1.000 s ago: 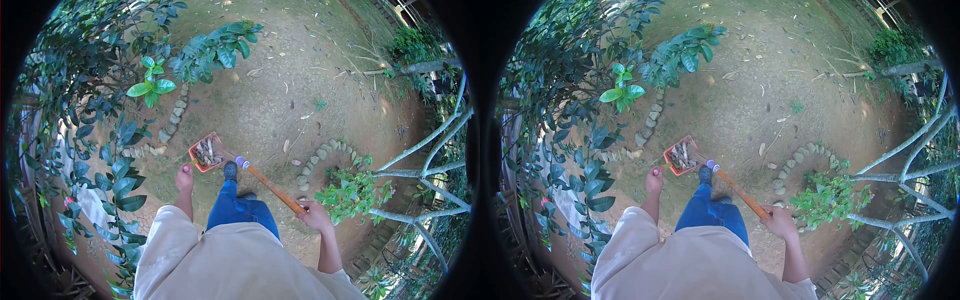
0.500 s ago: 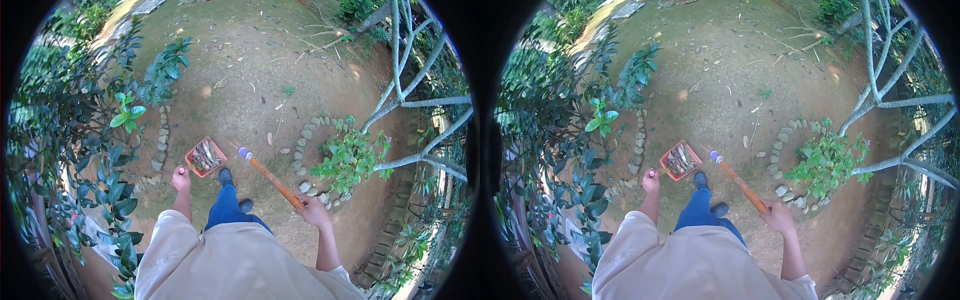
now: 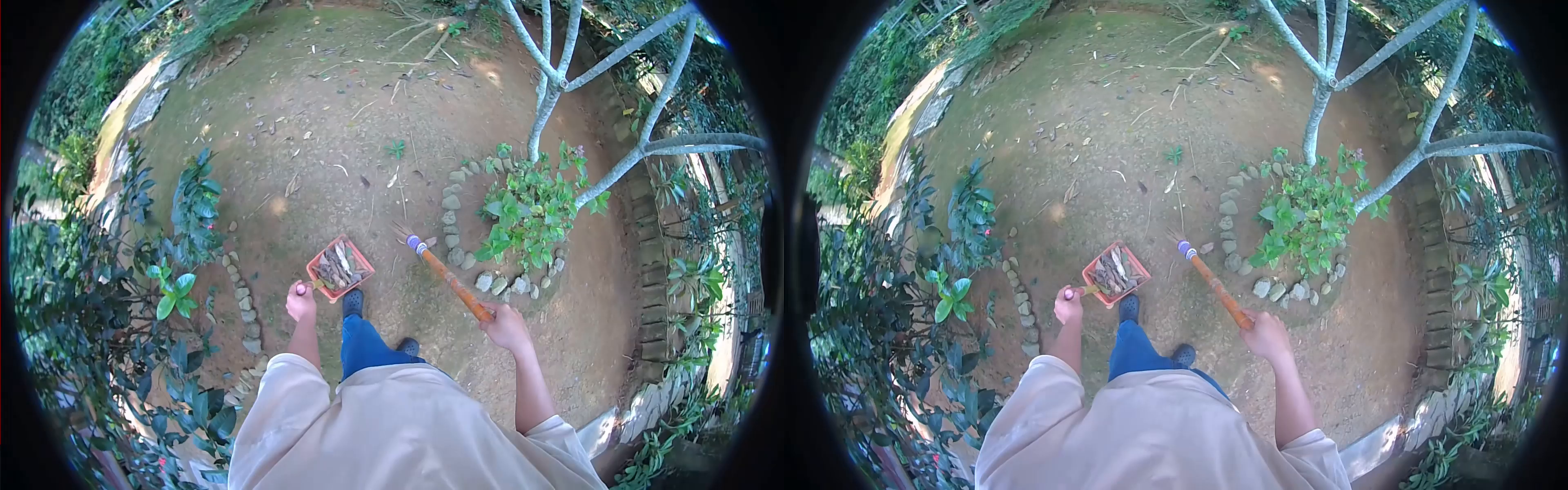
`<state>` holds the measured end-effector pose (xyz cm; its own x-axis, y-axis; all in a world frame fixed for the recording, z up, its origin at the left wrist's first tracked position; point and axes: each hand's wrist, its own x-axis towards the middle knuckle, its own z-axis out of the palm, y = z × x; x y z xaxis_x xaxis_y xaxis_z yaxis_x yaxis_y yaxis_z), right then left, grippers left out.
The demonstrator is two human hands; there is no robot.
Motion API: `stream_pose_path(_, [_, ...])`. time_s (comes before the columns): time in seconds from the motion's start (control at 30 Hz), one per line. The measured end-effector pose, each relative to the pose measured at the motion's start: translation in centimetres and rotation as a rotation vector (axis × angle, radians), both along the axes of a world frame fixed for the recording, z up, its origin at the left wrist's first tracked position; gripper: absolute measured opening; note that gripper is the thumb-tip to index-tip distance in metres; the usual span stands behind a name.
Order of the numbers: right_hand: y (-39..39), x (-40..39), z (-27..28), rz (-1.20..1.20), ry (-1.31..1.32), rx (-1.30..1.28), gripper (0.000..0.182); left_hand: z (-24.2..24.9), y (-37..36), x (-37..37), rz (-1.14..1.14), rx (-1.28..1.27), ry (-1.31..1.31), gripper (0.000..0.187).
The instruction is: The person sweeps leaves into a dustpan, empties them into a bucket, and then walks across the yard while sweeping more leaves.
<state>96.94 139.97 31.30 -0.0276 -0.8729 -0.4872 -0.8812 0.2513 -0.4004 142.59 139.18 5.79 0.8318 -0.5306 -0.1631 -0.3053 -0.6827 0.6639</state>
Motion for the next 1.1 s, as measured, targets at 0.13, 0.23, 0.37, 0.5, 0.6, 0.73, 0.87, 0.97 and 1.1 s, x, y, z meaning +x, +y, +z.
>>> stream_pose_path(0.13, [-3.0, 1.8, -1.8, -0.048, 0.083, -0.011, 0.05, -1.5, -4.3, 0.2, -0.061, 0.023, 0.041, 0.04])
stream_pose_path(0.23, [-5.7, 3.4, -2.8, -0.079, 0.127, -0.021, 0.049, -1.5, -6.6, 0.4, -0.11, 0.092, 0.068, 0.041])
stream_pose_path(0.37, [-8.6, 5.9, -2.4, -0.102, 0.22, 0.018, 0.048, -2.4, -9.8, 1.8, -0.173, 0.206, 0.066, 0.041])
stream_pose_path(0.5, [-9.5, 7.4, -2.4, -0.157, 0.273, 0.076, 0.048, -4.3, -12.6, 3.1, -0.244, 0.215, 0.078, 0.04])
stream_pose_path(0.6, [-9.1, 8.7, -3.6, -0.19, 0.246, 0.111, 0.048, -3.8, -14.5, 4.0, -0.302, 0.265, 0.096, 0.039])
stream_pose_path(0.73, [-7.7, 10.0, -5.1, -0.147, 0.201, 0.094, 0.048, -4.3, -16.6, 4.5, -0.37, 0.286, 0.102, 0.039])
stream_pose_path(0.87, [-6.8, 10.3, -1.7, -0.603, -0.256, 0.311, 0.05, -5.6, -17.7, 5.5, -0.43, 0.241, 0.07, 0.036])
stream_pose_path(0.97, [-6.0, 9.9, -0.4, -0.679, -0.387, 0.265, 0.051, -4.4, -19.2, 5.7, -0.457, 0.268, 0.076, 0.036])
stream_pose_path(1.1, [-7.4, 11.1, 0.7, -0.651, -0.353, 0.268, 0.051, -3.5, -20.6, 6.1, -0.492, 0.293, 0.071, 0.038])
